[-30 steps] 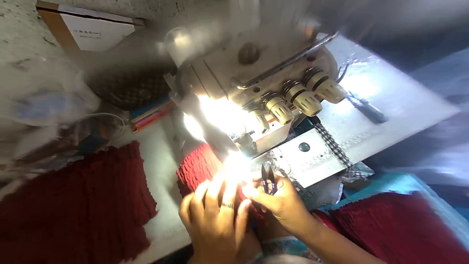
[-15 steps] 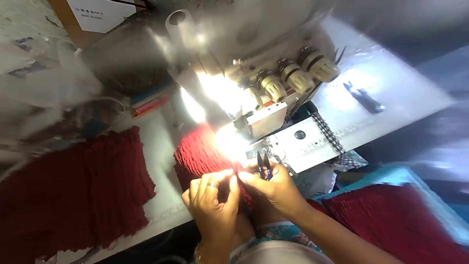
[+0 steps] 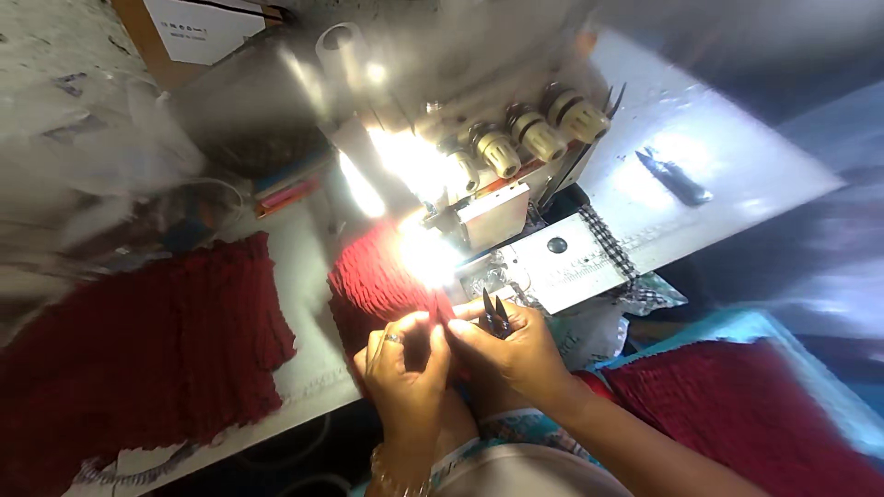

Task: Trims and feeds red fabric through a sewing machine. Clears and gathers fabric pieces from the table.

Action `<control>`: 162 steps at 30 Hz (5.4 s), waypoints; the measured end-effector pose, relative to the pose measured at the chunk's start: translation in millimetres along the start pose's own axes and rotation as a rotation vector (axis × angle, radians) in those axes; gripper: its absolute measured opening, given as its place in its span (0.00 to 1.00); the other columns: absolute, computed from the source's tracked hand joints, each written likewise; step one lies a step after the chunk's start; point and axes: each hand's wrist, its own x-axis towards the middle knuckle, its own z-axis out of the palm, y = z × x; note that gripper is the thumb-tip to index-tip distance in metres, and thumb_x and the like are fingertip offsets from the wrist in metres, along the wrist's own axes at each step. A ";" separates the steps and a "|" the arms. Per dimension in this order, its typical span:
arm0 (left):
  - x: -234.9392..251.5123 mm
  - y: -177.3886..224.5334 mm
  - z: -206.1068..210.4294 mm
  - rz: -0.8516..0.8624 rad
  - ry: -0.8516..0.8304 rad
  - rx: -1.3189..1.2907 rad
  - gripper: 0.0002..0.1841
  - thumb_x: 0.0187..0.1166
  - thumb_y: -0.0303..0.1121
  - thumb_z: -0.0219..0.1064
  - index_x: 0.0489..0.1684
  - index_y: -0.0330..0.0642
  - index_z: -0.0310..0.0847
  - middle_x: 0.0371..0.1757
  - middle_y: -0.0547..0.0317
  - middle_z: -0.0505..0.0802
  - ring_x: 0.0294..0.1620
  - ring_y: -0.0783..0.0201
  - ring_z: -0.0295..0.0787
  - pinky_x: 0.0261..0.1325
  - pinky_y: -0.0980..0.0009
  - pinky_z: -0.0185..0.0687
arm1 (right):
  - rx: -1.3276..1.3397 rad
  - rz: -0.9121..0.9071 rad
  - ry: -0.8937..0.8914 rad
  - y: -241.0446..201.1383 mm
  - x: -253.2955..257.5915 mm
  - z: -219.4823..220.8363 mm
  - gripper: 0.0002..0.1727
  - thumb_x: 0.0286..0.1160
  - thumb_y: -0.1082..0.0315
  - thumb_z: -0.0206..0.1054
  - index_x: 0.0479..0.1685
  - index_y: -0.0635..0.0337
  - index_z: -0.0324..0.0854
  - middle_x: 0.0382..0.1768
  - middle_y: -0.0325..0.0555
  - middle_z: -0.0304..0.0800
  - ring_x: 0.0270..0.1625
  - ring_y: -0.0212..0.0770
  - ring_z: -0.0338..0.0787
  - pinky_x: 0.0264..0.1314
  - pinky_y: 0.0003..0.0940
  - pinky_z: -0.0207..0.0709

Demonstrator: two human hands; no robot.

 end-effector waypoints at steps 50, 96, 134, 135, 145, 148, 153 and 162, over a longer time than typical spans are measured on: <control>103.5 -16.9 -44.1 0.659 -0.643 0.267 0.27 0.82 0.37 0.44 0.71 0.56 0.87 0.70 0.54 0.89 0.72 0.56 0.79 0.75 0.60 0.67 | 0.066 -0.093 0.067 8.5 10.5 5.8 0.02 0.70 0.69 0.74 0.33 0.54 0.88 0.27 0.26 0.87 0.26 0.14 0.78 0.28 0.08 0.71; 3.4 -6.5 -4.7 0.119 -0.020 0.120 0.13 0.70 0.46 0.74 0.41 0.48 0.93 0.38 0.70 0.93 0.44 0.76 0.80 0.59 0.64 0.60 | 0.119 0.294 -0.012 -2.1 8.0 5.7 0.12 0.64 0.79 0.74 0.46 0.60 0.87 0.31 0.29 0.91 0.18 0.17 0.77 0.20 0.12 0.73; -56.9 -0.9 -26.9 0.226 -0.042 -0.042 0.04 0.82 0.42 0.68 0.46 0.60 0.87 0.45 0.81 0.91 0.52 0.79 0.79 0.64 0.70 0.60 | -0.154 -0.126 -0.120 0.3 -60.4 -19.7 0.06 0.71 0.68 0.73 0.42 0.58 0.93 0.36 0.31 0.91 0.30 0.12 0.78 0.30 0.06 0.70; -57.0 -0.7 -27.1 0.230 -0.045 -0.034 0.04 0.82 0.42 0.68 0.46 0.60 0.87 0.45 0.81 0.91 0.52 0.79 0.78 0.64 0.70 0.59 | -0.158 -0.130 -0.122 0.1 -60.3 -19.5 0.07 0.71 0.69 0.73 0.42 0.59 0.93 0.36 0.31 0.91 0.30 0.12 0.77 0.29 0.06 0.70; -54.9 -3.3 -24.9 0.374 -0.010 0.177 0.04 0.84 0.40 0.63 0.45 0.60 0.84 0.45 0.78 0.90 0.53 0.76 0.76 0.65 0.69 0.54 | -0.241 -0.087 -0.141 -1.0 -45.6 -16.4 0.12 0.75 0.57 0.73 0.33 0.55 0.89 0.27 0.26 0.85 0.26 0.11 0.75 0.27 0.07 0.67; -52.4 -6.4 -24.0 0.390 -0.002 0.176 0.04 0.83 0.39 0.65 0.44 0.59 0.85 0.43 0.78 0.90 0.52 0.75 0.76 0.64 0.68 0.54 | -0.261 -0.027 -0.162 -4.1 -37.7 -14.4 0.10 0.77 0.60 0.70 0.32 0.54 0.88 0.24 0.24 0.83 0.26 0.10 0.76 0.28 0.06 0.68; -32.6 -2.6 -25.1 0.425 0.019 0.277 0.20 0.75 0.56 0.66 0.58 0.59 0.76 0.56 0.67 0.85 0.63 0.65 0.75 0.72 0.62 0.54 | -0.173 -0.054 -0.215 -14.1 -36.9 -10.3 0.09 0.78 0.63 0.67 0.33 0.56 0.87 0.25 0.25 0.81 0.26 0.09 0.74 0.28 0.06 0.67; -19.4 -8.1 -19.4 0.635 0.148 0.248 0.03 0.83 0.46 0.63 0.44 0.65 0.80 0.47 0.76 0.83 0.58 0.73 0.73 0.72 0.68 0.51 | -0.124 -0.131 -0.131 -10.3 -48.7 -8.0 0.08 0.77 0.64 0.68 0.32 0.57 0.86 0.26 0.29 0.79 0.28 0.12 0.74 0.30 0.06 0.67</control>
